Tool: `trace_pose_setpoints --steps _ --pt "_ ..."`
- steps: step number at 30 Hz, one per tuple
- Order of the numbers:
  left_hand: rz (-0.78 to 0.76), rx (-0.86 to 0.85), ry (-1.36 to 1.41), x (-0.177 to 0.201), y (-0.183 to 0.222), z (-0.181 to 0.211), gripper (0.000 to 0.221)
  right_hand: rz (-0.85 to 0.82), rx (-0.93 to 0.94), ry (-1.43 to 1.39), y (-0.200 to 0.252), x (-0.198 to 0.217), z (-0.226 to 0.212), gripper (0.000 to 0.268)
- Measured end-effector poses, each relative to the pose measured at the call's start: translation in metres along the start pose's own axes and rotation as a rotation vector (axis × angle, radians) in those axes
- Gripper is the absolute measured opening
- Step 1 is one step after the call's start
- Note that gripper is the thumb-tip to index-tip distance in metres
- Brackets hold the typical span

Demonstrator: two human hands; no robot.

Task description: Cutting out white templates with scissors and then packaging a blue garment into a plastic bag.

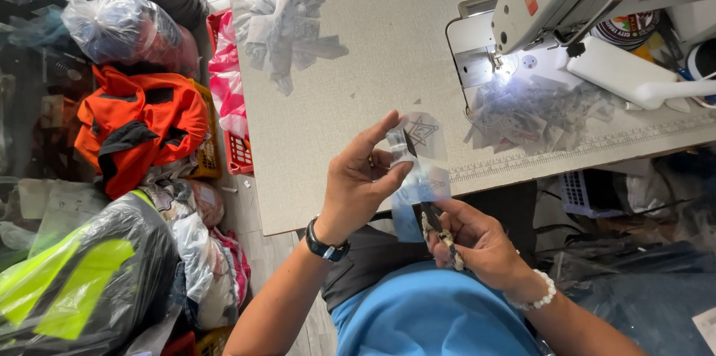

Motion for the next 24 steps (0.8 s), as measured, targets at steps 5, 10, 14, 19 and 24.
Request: trace_pose_setpoints --steps 5,10,14,19,24 --pt "-0.027 0.009 -0.060 -0.002 0.000 0.007 0.064 0.042 -0.033 0.005 -0.002 0.004 -0.001 0.069" --pt "-0.067 0.007 -0.063 -0.005 -0.001 0.008 0.067 0.085 -0.048 0.070 -0.006 0.001 -0.008 0.058" --pt "-0.087 0.038 -0.119 -0.013 -0.010 0.000 0.067 0.173 -0.046 0.041 -0.009 0.018 0.011 0.062" --pt "-0.104 0.166 0.014 -0.040 -0.035 -0.030 0.079 0.237 0.154 0.055 -0.012 0.046 -0.001 0.067" --pt "-0.175 0.217 -0.006 -0.091 -0.058 -0.044 0.067 0.354 0.193 0.080 -0.005 0.088 -0.013 0.066"
Point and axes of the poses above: each hand's wrist, its own y-axis away from the middle knuckle, its own x-axis out of the back of the hand, z = x × y, the point moved 6 cm from there along -y, towards the middle knuckle, and after that the axes turned 11 degrees about -y, right-handed, at the moved point
